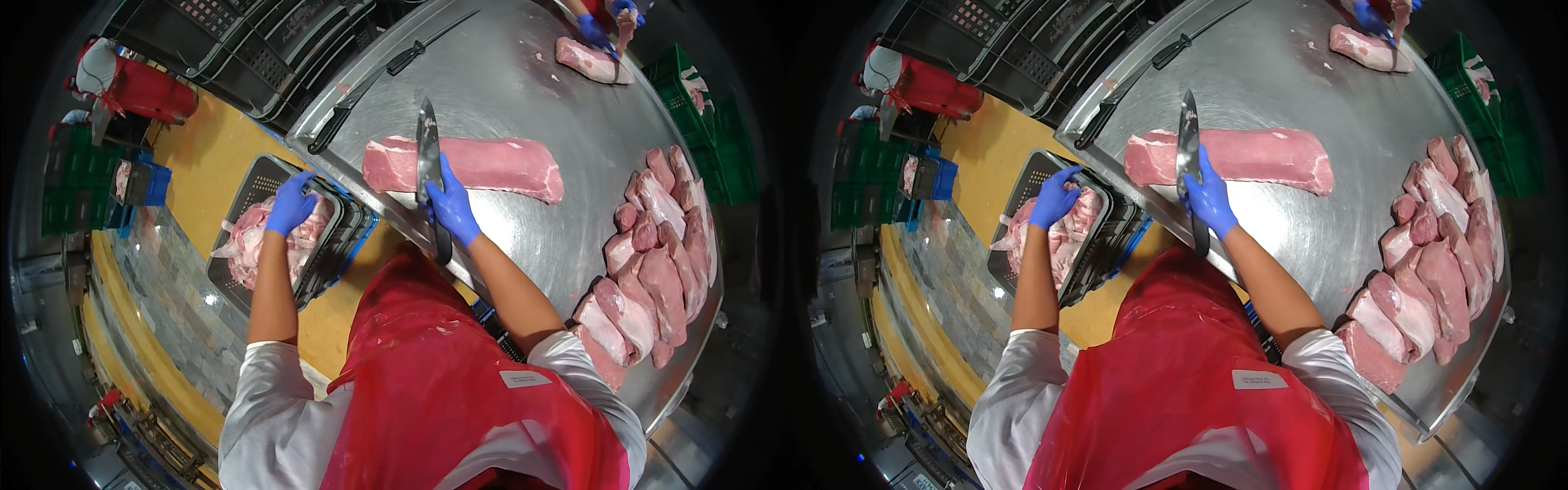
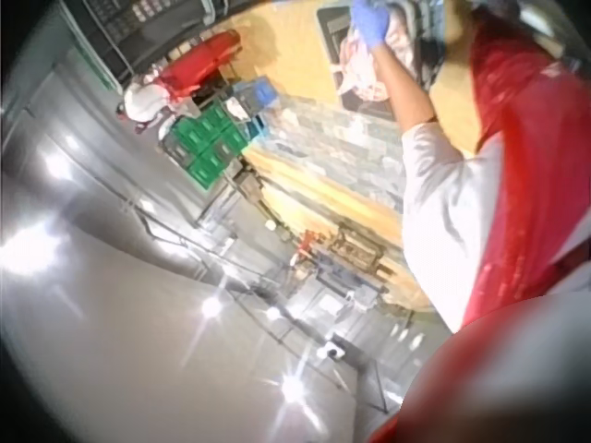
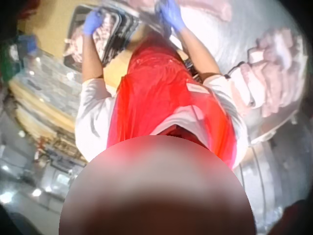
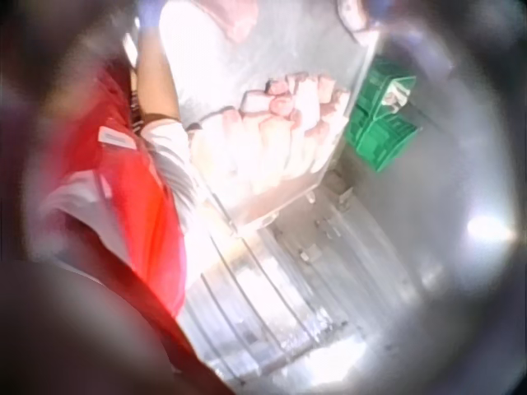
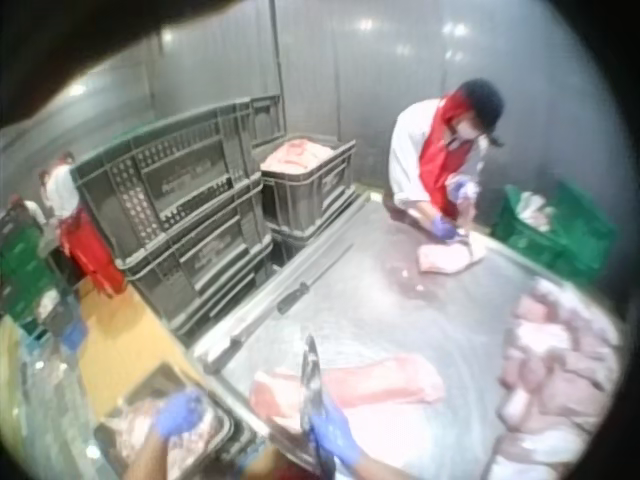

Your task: The person uses a knife to trim fat and cut large pieces of pork into smaller portions on a stainless steel table. Trimmed fat is placed into a nearby bin, and the cut meat is stacked on the table.

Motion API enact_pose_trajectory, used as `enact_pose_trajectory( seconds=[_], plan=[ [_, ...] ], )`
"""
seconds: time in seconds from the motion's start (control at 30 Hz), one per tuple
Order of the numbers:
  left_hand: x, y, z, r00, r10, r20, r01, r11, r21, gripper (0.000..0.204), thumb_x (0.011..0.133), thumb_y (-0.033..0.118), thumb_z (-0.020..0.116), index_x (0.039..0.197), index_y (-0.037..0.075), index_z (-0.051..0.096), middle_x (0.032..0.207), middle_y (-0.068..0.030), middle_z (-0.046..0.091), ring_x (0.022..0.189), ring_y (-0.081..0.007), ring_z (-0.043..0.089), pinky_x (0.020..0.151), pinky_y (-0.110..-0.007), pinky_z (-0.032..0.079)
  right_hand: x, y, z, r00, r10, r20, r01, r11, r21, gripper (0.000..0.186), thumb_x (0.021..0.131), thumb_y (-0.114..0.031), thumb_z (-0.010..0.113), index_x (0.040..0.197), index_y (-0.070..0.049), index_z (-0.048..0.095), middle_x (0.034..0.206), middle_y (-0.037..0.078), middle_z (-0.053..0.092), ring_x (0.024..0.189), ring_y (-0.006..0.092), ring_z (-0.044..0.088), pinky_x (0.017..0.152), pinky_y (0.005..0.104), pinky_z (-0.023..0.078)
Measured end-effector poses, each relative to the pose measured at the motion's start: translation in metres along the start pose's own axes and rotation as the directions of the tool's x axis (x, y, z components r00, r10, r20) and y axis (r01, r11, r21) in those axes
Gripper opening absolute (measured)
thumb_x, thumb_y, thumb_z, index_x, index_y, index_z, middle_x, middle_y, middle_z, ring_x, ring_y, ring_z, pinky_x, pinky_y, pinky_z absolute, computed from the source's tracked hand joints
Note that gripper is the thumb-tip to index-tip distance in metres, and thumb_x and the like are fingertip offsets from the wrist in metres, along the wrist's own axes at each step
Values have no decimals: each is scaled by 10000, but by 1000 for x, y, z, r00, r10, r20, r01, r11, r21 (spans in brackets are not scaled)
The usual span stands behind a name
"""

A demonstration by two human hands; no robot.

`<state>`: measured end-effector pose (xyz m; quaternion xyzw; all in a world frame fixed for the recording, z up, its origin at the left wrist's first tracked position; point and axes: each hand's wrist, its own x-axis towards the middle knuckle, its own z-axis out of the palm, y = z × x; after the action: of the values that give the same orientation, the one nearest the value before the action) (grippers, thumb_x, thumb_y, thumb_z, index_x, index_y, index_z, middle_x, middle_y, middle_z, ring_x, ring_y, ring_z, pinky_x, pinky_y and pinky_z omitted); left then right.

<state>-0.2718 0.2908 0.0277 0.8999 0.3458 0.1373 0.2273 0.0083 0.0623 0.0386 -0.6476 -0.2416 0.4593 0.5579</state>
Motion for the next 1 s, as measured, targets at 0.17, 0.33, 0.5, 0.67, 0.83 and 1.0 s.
enact_pose_trajectory(
  seconds=[0.17, 0.33, 0.5, 0.67, 0.83, 1.0],
  plan=[
    [32, 59, -4, 982, -188, 24, 184, 920, -347, 219, 901, 84, 632, 1093, 14, 710, 877, -90, 707, 734, -126, 643, 697, -279, 538, 9, 3, 10, 997, 62, 37, -57, 988, -144, 704, 983, -81, 493, 1590, -185, 151, 736, 73, 604, 540, 133, 562, 483, 295, 482],
    [22, 26, -20, 938, -335, -92, 254, 843, -475, 201, 910, 12, 602, 1077, -25, 708, 858, -44, 700, 733, -92, 631, 677, -255, 532, -75, -4, 3, 948, 206, 241, -154, 964, -219, 716, 980, -91, 499, 1589, -188, 136, 759, 112, 640, 570, 171, 610, 514, 322, 508],
    [37, 52, -34, 937, -333, -108, 241, 836, -493, 194, 907, 26, 621, 1070, -19, 715, 849, -47, 696, 726, -91, 620, 668, -255, 521, 19, 4, 41, 987, -103, 123, 109, 993, -45, 676, 993, -75, 473, 1585, -169, 161, 764, 81, 609, 542, 116, 560, 479, 272, 476],
    [51, 66, -39, 946, -302, -119, 214, 856, -471, 191, 913, 58, 626, 1059, -24, 717, 834, -46, 692, 716, -92, 616, 674, -253, 521, -10, -5, 41, 974, -11, 226, -21, 990, 141, 661, 1005, -105, 486, 1586, -174, 177, 720, 52, 584, 504, 99, 501, 463, 266, 458],
    [62, 58, -24, 976, -167, -141, 106, 925, -364, 231, 849, 125, 660, 1033, 6, 731, 882, -135, 735, 773, -186, 695, 734, -306, 549, -116, -45, -23, 877, 370, 305, -311, 923, -225, 704, 980, -40, 525, 1586, -182, 198, 700, 41, 590, 481, 86, 495, 458, 251, 448],
    [80, 134, 37, 971, 171, 166, -146, 977, -155, 391, 773, 208, 724, 1142, 80, 710, 1014, -172, 647, 922, -329, 651, 849, -392, 535, -104, -34, -39, 984, 178, 13, -173, 969, -178, 702, 986, -55, 517, 1586, -222, 193, 692, 52, 626, 490, 84, 529, 462, 267, 477]
  ],
)
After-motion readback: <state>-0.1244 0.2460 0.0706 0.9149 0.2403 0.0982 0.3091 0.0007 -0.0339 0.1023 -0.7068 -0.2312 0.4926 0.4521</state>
